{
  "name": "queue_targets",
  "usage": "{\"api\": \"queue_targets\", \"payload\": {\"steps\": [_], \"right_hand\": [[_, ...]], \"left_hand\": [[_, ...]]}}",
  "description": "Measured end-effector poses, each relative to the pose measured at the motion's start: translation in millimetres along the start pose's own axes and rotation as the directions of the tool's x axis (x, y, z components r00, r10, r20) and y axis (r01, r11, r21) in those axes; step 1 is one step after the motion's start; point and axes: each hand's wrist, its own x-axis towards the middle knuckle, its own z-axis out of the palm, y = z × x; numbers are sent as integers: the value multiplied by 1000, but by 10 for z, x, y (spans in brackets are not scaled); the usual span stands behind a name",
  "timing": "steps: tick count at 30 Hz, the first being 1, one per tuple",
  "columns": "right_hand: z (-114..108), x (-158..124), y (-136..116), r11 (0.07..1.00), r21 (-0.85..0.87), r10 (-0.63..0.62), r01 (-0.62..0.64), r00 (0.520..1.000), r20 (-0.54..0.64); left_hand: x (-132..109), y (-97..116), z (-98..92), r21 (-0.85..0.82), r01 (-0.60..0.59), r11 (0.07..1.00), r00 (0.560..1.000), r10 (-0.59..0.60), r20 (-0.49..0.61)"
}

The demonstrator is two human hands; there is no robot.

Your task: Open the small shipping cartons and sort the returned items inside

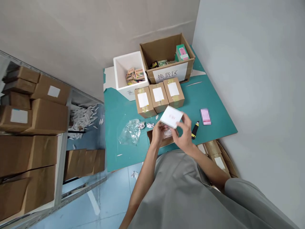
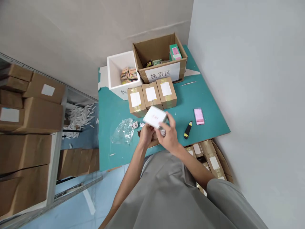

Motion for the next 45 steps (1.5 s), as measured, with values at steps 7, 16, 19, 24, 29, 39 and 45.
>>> {"api": "queue_targets", "payload": {"steps": [7, 16, 19, 24, 29, 39, 45], "right_hand": [[-314, 666, 685, 680, 440, 672, -586, 739, -55], [-372, 527, 1155, 198, 473, 870, -859, 376, 318], [-396, 550, 1183, 175, 475, 890, -862, 345, 298], [-456, 878, 1148, 310, 526, 889, -792, 438, 135], [-432, 1422, 1203, 474, 454, 847, -754, 531, -1], [-151, 2608, 1234, 842, 181, 480, -508, 859, 177], [93, 3653, 1576, 933, 133, 303, -334, 930, 209]], "left_hand": [[-85, 256, -76, 307, -200, 930, 979, 174, 109], [205, 747, 377, 528, -412, 742, 908, 287, 305], [311, 728, 462, 531, -384, 755, 917, 244, 315], [477, 651, 484, 483, -212, 850, 956, 78, 282], [803, 645, 577, 401, -38, 915, 957, -83, 279], [1940, 852, 1436, 238, -315, 919, 898, 207, 389], [3027, 1232, 1992, 219, -566, 795, 784, 436, 442]]}}
